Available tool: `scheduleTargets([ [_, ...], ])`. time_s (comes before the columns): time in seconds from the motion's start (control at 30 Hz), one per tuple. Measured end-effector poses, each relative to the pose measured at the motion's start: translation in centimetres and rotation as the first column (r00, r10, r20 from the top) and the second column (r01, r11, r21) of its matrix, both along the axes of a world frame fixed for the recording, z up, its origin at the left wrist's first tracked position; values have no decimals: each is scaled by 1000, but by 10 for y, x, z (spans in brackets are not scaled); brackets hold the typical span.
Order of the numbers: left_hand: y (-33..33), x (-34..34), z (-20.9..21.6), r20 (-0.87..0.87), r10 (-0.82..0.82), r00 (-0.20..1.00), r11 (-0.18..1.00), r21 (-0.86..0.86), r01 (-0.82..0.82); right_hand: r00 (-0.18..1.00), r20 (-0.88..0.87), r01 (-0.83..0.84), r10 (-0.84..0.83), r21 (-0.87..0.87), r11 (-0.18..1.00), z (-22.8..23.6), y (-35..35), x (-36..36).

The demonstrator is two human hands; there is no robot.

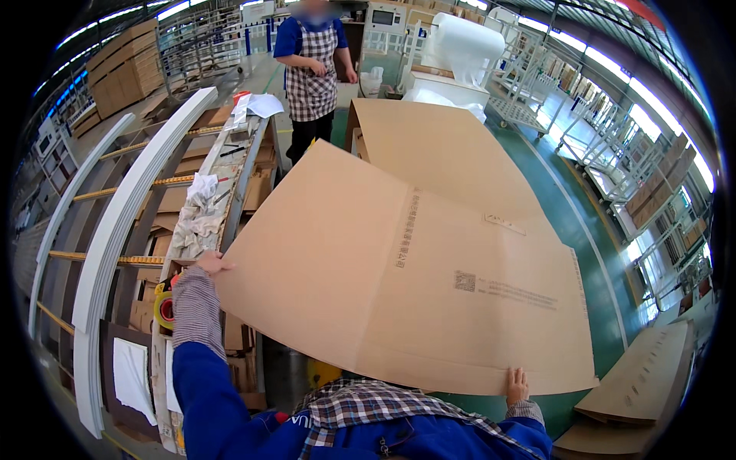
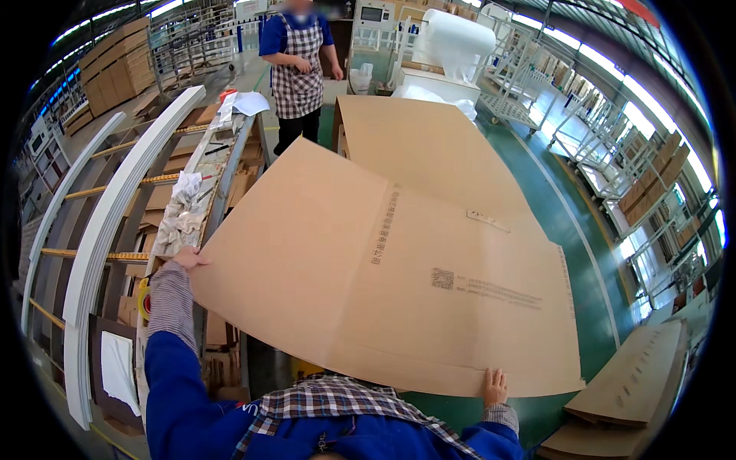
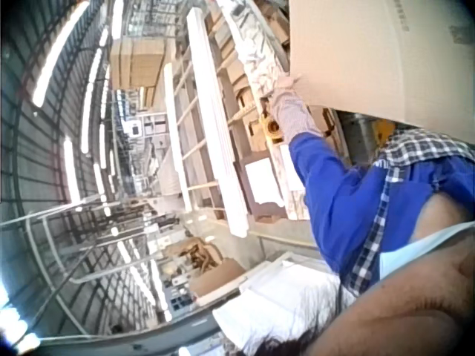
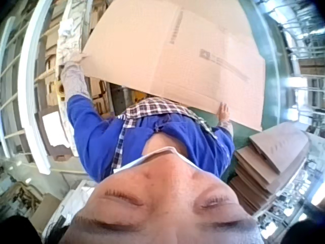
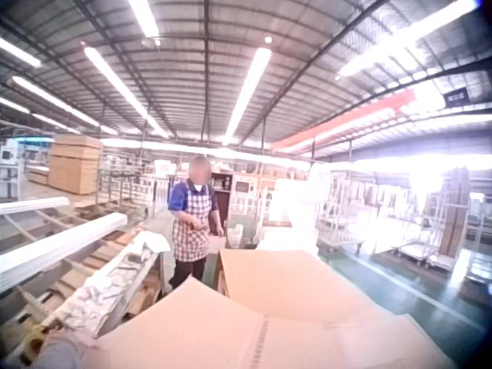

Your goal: The person assembles a cardboard box in a warehouse setting. They position a dark rectangular insert inside the cardboard, fold the flaps, and secure the box using a tape dispenser. The person also uses a utility knife to trim excess cardboard and tape.

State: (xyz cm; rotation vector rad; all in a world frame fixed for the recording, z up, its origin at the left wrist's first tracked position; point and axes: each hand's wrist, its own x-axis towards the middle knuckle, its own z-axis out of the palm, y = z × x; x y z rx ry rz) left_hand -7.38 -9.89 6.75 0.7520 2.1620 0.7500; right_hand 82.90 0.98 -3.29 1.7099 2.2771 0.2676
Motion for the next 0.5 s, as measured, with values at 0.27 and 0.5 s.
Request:
scheduleTargets([
  [0.27,-20,25,-97,295,227,928,905,288,-313,900,-52,435,-434,27,900,27,50,-28],
  [0.5,72,91,-93,-15,136,991,925,361,-122,975,-192,131,-115,69,989,-10,134,-140],
])
